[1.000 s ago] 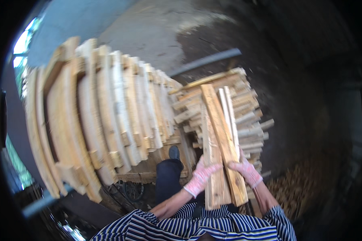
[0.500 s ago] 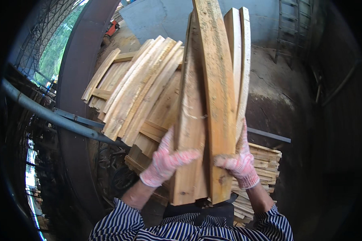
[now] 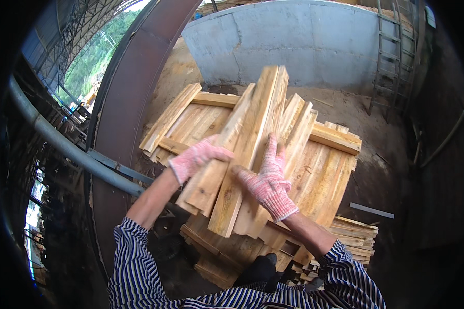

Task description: The person repeatedly picks up bundles of wooden planks from a large pile and stacks them onto a growing stack. They wear pink gloves and handle the lumber by hand, lifting and placing the pieces one by one or in small groups.

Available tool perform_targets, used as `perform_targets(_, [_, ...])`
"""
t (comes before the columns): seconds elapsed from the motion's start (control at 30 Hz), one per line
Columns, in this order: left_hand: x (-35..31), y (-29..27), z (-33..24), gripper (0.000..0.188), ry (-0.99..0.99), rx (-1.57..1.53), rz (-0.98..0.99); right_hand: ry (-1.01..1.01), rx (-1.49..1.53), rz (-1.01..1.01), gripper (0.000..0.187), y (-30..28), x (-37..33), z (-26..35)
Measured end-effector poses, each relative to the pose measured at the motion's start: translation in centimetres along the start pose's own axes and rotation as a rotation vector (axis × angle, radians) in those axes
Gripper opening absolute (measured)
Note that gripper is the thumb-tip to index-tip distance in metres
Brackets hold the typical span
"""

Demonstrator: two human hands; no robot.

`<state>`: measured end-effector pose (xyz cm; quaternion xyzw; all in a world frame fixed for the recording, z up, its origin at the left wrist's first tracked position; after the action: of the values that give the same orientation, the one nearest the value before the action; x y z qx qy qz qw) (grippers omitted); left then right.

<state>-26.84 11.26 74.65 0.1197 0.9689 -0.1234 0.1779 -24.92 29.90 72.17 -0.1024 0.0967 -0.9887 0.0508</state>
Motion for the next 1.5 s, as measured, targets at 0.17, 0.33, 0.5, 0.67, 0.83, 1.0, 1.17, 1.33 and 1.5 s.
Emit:
perform_targets(0.17, [2.0, -2.6, 2.5, 0.039, -0.007, -0.192, 0.029, -0.066, -0.722, 0.038, 0.099, 1.5, 6.0, 1.3])
perform_targets(0.33, [3.4, -4.5, 6.2, 0.040, 0.000, -0.170, -0.071, 0.017, -0.682, 0.064, 0.086, 3.0, 5.8, 0.1])
perform_targets(0.5, [2.7, -4.7, 5.0, 0.052, -0.056, -0.008, -0.198, -0.092, -0.523, -0.046, 0.081, 1.2, 5.2, -2.4])
perform_targets(0.67, [3.6, -4.1, 4.3, 0.057, -0.051, -0.014, -0.171, -0.109, -0.304, -0.101, 0.075, -1.9, 4.4, -6.4])
perform_targets(0.83, [5.6, -5.1, 9.0, 0.067, -0.100, -0.086, -0.116, -0.047, -0.215, -0.084, 0.071, -0.3, 3.3, -5.9])
perform_targets(1.0, [3.3, -4.8, 6.0, 0.078, -0.118, -0.358, 0.100, 0.062, -0.180, -0.123, 0.069, -1.3, 3.1, -6.5])
perform_targets(1.17, [4.0, -9.5, 5.7, 0.042, -0.001, -0.271, 0.133, 0.128, -0.277, -0.111, 0.068, -0.5, 3.5, -3.9])
perform_targets(1.33, [5.7, -15.9, 6.7, 0.037, 0.003, -0.333, 0.377, 0.163, -0.396, -0.108, 0.066, 0.0, 3.8, -3.3])
perform_targets(1.5, [7.6, -21.6, 10.2, 0.064, 0.452, -0.265, 0.327, 0.252, -0.487, -0.236, 0.057, -1.1, 1.4, -6.5])
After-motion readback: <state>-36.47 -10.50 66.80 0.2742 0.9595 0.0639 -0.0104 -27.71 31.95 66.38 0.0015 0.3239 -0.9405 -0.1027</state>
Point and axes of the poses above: each hand's wrist, its own x-axis towards the middle knuckle, its own y-axis out of the palm, z = x × y, the point moved 7 cm from there along x, towards the middle knuckle, and after that the axes turned 2 degrees about -y, right-handed, at the moved point
